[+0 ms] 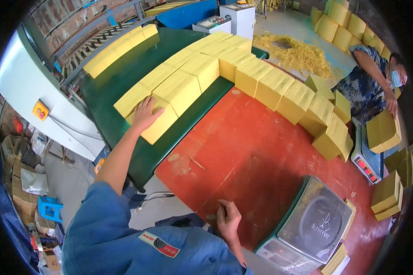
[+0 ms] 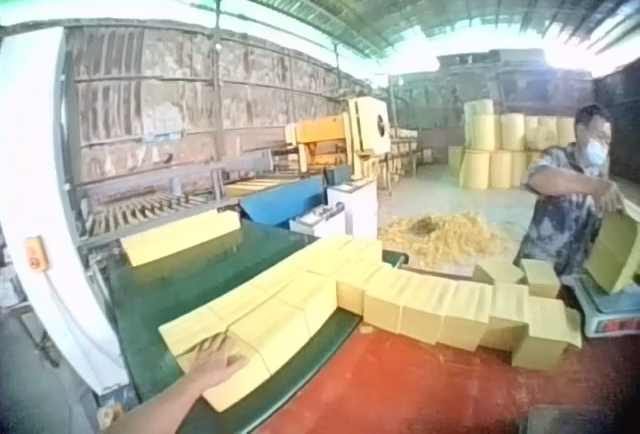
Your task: The worker is weighing stacks of yellow paper on a scale and then moving them to a machine to be packaged.
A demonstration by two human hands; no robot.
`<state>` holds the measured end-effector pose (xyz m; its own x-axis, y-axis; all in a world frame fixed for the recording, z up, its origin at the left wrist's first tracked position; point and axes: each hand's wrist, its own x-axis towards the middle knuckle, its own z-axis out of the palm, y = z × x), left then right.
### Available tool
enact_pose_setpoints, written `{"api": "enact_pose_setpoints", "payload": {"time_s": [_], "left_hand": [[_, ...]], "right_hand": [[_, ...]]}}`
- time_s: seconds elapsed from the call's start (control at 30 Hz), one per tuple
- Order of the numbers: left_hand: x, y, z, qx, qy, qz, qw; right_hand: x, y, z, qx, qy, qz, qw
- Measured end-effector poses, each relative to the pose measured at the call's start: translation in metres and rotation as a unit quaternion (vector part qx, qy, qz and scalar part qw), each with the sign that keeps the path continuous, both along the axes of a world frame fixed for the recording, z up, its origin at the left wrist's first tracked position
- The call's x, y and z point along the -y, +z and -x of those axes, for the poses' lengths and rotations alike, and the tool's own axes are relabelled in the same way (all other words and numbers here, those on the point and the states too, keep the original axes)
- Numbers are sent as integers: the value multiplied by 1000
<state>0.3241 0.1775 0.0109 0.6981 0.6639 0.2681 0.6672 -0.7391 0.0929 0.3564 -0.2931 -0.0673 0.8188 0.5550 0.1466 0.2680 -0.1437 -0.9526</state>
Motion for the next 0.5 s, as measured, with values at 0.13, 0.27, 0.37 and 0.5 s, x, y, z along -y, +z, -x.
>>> {"api": "enact_pose_setpoints", "payload": {"time_s": [0.13, 0.27, 0.37, 0.5], "left_hand": [[9, 19, -8, -49, 38, 69, 996], [9, 16, 8, -48, 27, 124, 991], [-5, 25, 14, 50, -45, 278, 958], [24, 5, 24, 76, -62, 185, 978]], "right_hand": [[-3, 4, -5, 21, 32, -21, 999], [-3, 1, -2, 34, 62, -48, 996], [-2, 0, -1, 27, 80, -56, 995], [1, -5, 0, -20, 89, -43, 995]]}}
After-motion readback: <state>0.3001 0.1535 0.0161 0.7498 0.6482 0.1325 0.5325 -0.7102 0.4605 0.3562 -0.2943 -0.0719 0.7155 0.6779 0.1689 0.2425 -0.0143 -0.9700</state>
